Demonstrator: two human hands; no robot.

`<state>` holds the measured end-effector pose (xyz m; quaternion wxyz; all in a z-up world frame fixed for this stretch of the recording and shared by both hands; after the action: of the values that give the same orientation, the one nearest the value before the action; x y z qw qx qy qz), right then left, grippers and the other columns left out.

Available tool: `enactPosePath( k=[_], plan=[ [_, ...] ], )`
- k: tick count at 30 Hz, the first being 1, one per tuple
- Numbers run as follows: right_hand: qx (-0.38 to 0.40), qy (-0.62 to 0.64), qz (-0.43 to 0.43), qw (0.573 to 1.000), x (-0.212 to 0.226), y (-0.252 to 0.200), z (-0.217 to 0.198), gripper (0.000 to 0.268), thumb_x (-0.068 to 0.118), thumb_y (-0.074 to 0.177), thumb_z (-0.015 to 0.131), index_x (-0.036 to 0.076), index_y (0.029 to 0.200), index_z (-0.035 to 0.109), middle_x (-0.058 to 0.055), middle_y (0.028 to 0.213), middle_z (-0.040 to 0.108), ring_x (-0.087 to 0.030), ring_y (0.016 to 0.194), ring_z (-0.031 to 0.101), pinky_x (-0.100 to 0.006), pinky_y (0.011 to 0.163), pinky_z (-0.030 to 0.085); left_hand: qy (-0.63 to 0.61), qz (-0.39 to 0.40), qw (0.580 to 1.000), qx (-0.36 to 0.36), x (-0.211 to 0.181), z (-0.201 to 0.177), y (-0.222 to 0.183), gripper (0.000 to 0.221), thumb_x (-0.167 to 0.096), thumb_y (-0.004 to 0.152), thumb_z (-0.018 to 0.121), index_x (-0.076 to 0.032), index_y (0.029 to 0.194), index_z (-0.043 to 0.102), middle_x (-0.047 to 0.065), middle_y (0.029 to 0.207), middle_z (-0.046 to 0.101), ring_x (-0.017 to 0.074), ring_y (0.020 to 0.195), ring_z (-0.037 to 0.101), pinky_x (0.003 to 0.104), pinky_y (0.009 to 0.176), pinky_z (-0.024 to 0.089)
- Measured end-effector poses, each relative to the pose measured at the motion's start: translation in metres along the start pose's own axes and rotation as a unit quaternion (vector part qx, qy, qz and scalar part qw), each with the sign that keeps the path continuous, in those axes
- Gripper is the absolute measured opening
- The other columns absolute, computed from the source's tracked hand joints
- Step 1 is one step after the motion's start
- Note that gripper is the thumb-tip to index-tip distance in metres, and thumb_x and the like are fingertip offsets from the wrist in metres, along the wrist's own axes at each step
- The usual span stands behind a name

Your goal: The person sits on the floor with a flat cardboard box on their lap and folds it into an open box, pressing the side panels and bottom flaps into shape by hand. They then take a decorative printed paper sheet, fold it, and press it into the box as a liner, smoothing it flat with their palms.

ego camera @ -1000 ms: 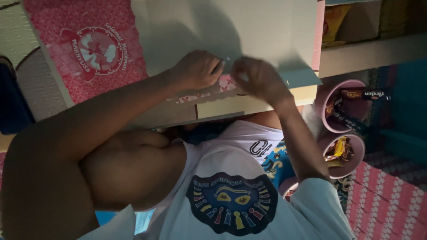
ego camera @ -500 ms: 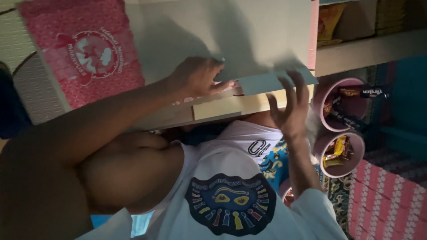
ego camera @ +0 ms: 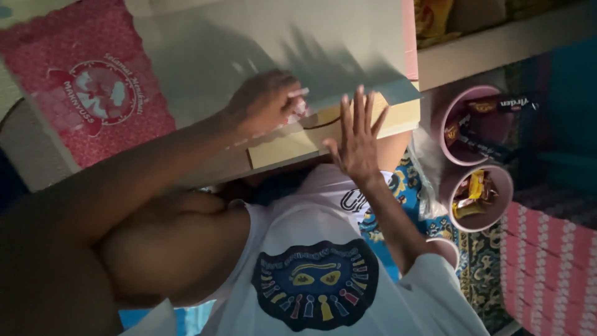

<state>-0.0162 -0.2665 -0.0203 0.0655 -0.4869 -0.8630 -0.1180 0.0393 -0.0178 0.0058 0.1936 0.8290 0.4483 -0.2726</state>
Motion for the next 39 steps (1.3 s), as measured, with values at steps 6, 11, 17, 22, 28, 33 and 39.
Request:
enactPosePath(
  k=[6, 11, 17, 22, 28, 33, 39],
  plan=[
    [0.041, 0.03, 0.035, 0.998, 0.006, 0.046, -0.006, 0.086, 0.067, 0.107, 0.025, 0.01, 0.169, 0.014, -0.021, 0.175, 0.004, -0.042, 0.164, 0.001, -0.072, 0.126, -0.008, 0.054, 0.007, 0.995, -0.087, 0.008, -0.004, 0.006, 0.029, -0.009, 0.088, 0.071, -0.004, 0.112, 0.056, 0.012, 0.1, 0.061, 0.0306, 0.09, 0.062, 0.044, 0.075, 0.052],
    [0.057, -0.001, 0.028, 0.998, 0.001, 0.068, 0.008, 0.08, 0.063, 0.11, 0.028, 0.011, 0.169, 0.014, -0.019, 0.176, 0.005, -0.038, 0.164, 0.002, -0.068, 0.128, -0.009, 0.173, 0.114, 0.971, -0.117, -0.008, -0.016, 0.006, 0.047, -0.01, 0.091, 0.072, -0.005, 0.136, 0.059, 0.016, 0.131, 0.051, 0.0269, 0.101, 0.059, 0.039, 0.086, 0.051],
    [0.049, 0.027, 0.01, 0.998, -0.004, 0.066, 0.015, 0.071, 0.028, 0.111, 0.051, 0.007, 0.169, 0.014, -0.022, 0.175, 0.004, -0.04, 0.164, 0.001, -0.067, 0.129, -0.006, 0.343, 0.206, 0.912, -0.087, -0.007, 0.006, -0.001, 0.033, -0.024, 0.101, 0.061, -0.019, 0.133, 0.065, 0.002, 0.152, 0.052, 0.019, 0.143, 0.04, 0.037, 0.113, 0.037],
    [-0.032, 0.073, 0.061, 0.995, -0.006, 0.018, 0.007, 0.086, 0.018, 0.101, 0.066, 0.002, 0.167, 0.012, -0.034, 0.17, 0.002, -0.055, 0.16, 0.0, -0.076, 0.128, 0.004, 0.299, 0.206, 0.931, -0.032, 0.006, 0.016, 0.001, 0.028, -0.021, 0.096, 0.062, -0.014, 0.123, 0.066, 0.004, 0.142, 0.055, 0.0216, 0.141, 0.045, 0.038, 0.112, 0.039],
    [-0.117, 0.055, 0.163, 0.978, -0.02, -0.046, 0.013, 0.091, 0.043, 0.104, 0.05, 0.0, 0.166, -0.001, -0.038, 0.167, -0.01, -0.056, 0.155, -0.009, -0.075, 0.12, 0.001, 0.262, 0.25, 0.932, -0.019, 0.002, 0.01, 0.006, 0.026, -0.012, 0.103, 0.055, -0.005, 0.126, 0.066, 0.016, 0.138, 0.06, 0.0332, 0.137, 0.055, 0.046, 0.108, 0.045],
    [-0.088, 0.053, 0.115, 0.988, -0.037, -0.038, 0.007, 0.069, 0.034, 0.111, 0.031, -0.006, 0.165, 0.014, -0.035, 0.169, 0.01, -0.05, 0.158, 0.006, -0.069, 0.122, -0.001, 0.269, 0.281, 0.918, -0.08, -0.003, 0.011, 0.005, 0.022, -0.009, 0.101, 0.06, 0.001, 0.119, 0.069, 0.017, 0.135, 0.06, 0.0329, 0.133, 0.057, 0.042, 0.103, 0.048],
    [-0.076, 0.038, 0.037, 0.996, -0.055, 0.009, -0.01, 0.056, 0.035, 0.115, 0.028, 0.006, 0.162, 0.032, -0.03, 0.165, 0.029, -0.045, 0.156, 0.022, -0.067, 0.122, 0.007, 0.281, 0.301, 0.904, -0.11, -0.013, 0.005, 0.006, 0.031, -0.013, 0.105, 0.056, -0.004, 0.133, 0.064, 0.016, 0.133, 0.059, 0.032, 0.128, 0.06, 0.04, 0.103, 0.049]
  ],
)
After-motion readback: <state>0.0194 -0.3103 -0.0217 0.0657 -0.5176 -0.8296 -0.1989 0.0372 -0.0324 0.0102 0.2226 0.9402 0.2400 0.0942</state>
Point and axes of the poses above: each hand's wrist, its own y-axis towards the middle knuckle, its own z-axis out of the palm, x = y × z, the point moved 3 cm from there along y, towards the middle knuckle
